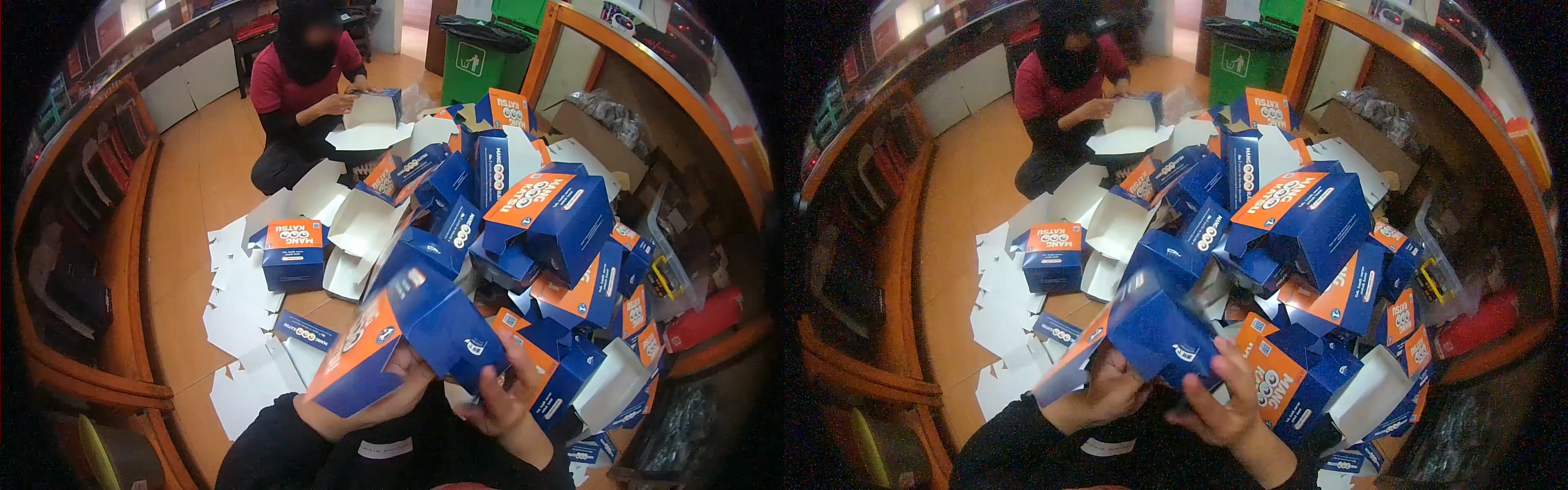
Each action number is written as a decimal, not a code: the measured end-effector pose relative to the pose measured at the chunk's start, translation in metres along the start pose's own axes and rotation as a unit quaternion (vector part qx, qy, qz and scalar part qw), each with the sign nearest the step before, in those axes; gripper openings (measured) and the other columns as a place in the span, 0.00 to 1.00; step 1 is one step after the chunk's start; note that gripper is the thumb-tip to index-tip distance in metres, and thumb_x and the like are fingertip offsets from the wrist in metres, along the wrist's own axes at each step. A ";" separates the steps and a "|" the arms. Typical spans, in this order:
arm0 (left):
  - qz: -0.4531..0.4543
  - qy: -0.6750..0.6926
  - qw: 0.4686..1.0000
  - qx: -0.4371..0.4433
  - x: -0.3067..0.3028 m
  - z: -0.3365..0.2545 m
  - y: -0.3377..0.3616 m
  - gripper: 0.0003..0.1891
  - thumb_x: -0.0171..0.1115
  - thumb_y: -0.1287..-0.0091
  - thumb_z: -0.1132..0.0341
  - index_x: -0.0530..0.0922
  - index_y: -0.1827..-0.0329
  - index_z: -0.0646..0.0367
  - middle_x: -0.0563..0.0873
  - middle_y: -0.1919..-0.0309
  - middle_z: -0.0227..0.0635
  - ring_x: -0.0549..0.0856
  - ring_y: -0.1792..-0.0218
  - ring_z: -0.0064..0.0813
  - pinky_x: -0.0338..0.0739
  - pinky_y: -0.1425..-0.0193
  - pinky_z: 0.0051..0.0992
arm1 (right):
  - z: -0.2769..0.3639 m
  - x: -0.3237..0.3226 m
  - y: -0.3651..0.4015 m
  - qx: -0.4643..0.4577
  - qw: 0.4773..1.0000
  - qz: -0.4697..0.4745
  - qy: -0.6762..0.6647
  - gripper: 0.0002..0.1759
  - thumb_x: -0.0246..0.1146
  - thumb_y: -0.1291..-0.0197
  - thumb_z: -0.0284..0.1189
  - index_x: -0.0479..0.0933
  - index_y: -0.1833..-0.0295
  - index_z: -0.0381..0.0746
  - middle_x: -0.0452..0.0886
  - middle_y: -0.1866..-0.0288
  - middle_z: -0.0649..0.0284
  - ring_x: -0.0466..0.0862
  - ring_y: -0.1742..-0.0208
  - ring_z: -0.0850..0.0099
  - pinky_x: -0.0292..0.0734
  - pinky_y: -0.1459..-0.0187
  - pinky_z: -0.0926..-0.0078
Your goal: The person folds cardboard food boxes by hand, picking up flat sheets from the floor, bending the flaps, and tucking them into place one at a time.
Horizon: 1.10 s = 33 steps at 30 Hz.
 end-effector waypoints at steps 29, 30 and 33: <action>0.182 -0.409 0.874 0.189 -0.015 0.061 0.006 0.20 0.62 0.42 0.61 0.75 0.46 0.52 0.76 0.46 0.41 0.79 0.49 0.37 0.72 0.47 0.36 | -0.001 -0.052 -0.027 -0.059 0.933 -0.144 0.324 0.24 0.53 0.39 0.47 0.66 0.39 0.50 0.65 0.46 0.50 0.67 0.45 0.56 0.70 0.48 0.57; 0.226 -0.396 0.866 0.205 -0.018 0.053 0.003 0.20 0.62 0.42 0.62 0.75 0.46 0.53 0.77 0.47 0.41 0.79 0.50 0.36 0.73 0.48 0.36 | 0.006 -0.074 -0.039 -0.133 0.867 -0.137 0.460 0.27 0.54 0.39 0.45 0.62 0.38 0.45 0.66 0.46 0.51 0.68 0.44 0.59 0.70 0.47 0.58; 0.303 -0.283 0.893 0.175 -0.031 0.019 -0.004 0.15 0.58 0.39 0.68 0.77 0.49 0.57 0.84 0.59 0.41 0.84 0.59 0.36 0.77 0.55 0.31 | -0.016 -0.138 -0.033 -0.179 0.848 -0.302 0.398 0.27 0.54 0.38 0.39 0.60 0.39 0.34 0.68 0.44 0.51 0.70 0.44 0.61 0.70 0.44 0.62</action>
Point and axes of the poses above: each hand's wrist, its own y-axis away from the middle knuckle, its own x-axis out of the palm, z = x × y, the point moved 1 cm from there along -y, towards the middle knuckle
